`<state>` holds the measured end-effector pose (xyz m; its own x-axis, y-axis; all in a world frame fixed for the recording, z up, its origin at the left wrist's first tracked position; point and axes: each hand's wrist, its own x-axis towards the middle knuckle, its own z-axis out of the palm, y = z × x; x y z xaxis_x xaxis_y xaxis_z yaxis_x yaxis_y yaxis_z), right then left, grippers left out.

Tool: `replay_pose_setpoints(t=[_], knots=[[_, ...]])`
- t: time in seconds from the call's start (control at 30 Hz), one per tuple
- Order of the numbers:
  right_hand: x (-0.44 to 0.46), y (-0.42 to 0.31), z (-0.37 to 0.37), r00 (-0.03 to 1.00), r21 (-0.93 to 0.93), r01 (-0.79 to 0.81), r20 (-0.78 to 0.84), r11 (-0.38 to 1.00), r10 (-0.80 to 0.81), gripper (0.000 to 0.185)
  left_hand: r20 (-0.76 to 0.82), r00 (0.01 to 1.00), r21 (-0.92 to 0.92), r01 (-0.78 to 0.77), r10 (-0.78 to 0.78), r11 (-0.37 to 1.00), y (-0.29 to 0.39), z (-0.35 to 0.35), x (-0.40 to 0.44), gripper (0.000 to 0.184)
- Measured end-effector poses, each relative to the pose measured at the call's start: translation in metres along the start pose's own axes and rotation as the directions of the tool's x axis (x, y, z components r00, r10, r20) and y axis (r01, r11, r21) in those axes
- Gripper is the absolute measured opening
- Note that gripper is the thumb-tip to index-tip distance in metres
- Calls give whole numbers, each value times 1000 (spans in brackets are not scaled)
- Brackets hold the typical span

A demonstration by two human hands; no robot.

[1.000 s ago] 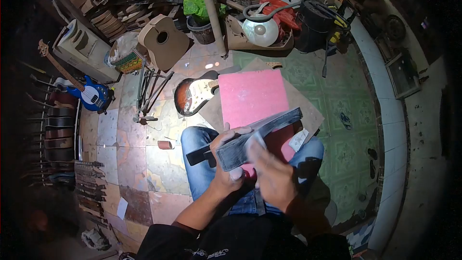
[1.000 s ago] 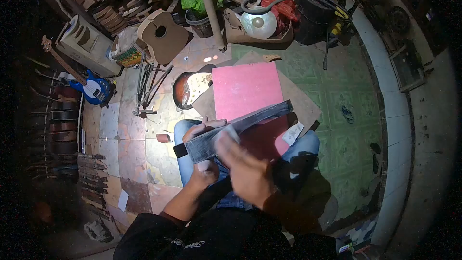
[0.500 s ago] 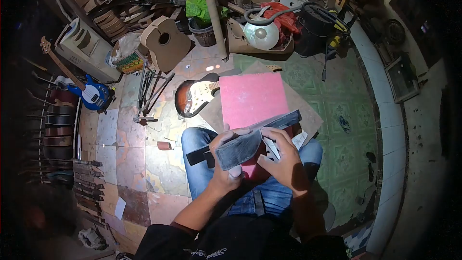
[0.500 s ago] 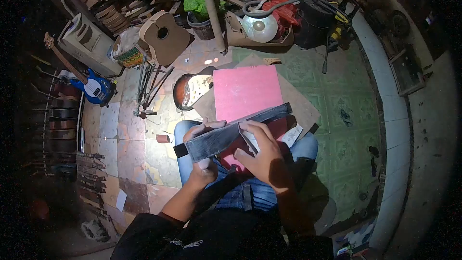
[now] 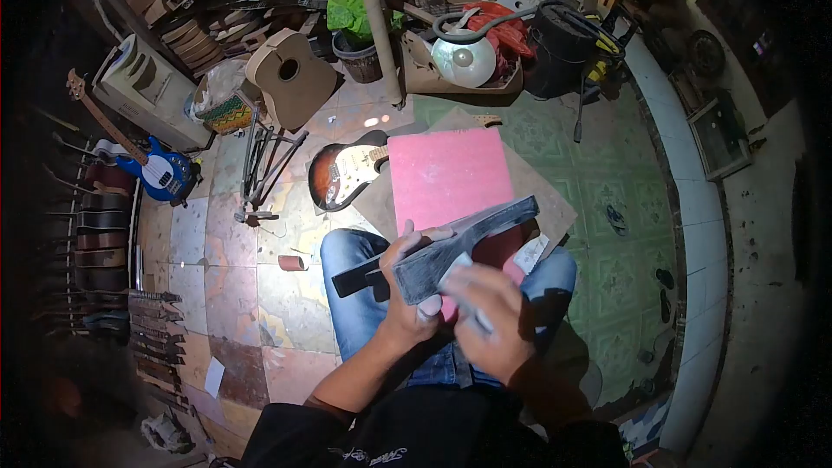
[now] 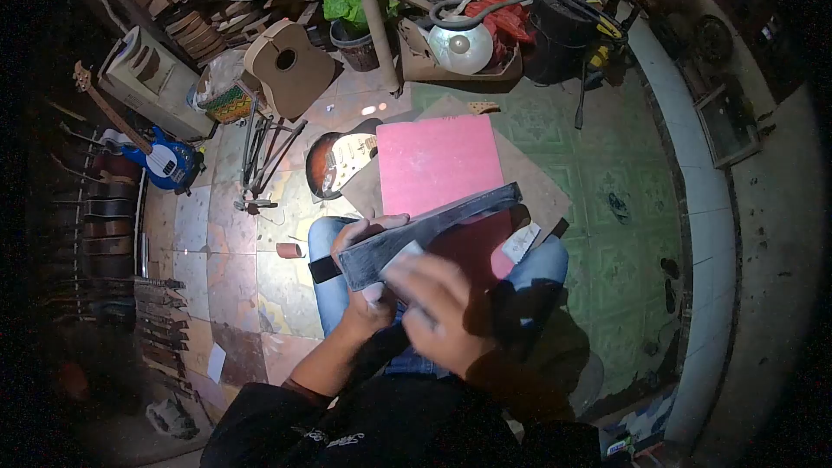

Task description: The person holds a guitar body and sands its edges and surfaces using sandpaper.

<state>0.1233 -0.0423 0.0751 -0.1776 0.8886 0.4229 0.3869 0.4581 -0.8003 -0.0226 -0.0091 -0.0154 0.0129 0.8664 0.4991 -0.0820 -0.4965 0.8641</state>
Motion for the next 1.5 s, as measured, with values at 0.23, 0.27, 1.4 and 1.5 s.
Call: replay_pose_setpoints(t=[0.23, 0.27, 1.4, 1.5], knots=[[5, 25, -2, 994, -31, -106, -22, 994, 105, 50, 10, 1000, -6, -18, 18, 1000, 5, -1, 4, 85], [3, 14, -3, 1000, -17, -21, 9, 1000, 21, 51, 11, 1000, -4, -17, 17, 1000, 5, -2, 5, 85], [3, 15, -8, 996, 12, -85, 17, 996, 84, 52, -4, 1000, 20, -30, 30, 999, -1, 7, 5, 73], [-4, 1, -7, 998, 44, -10, 69, 999, 7, 52, -5, 1000, 7, 1, -1, 1000, 2, 7, 4, 74]])
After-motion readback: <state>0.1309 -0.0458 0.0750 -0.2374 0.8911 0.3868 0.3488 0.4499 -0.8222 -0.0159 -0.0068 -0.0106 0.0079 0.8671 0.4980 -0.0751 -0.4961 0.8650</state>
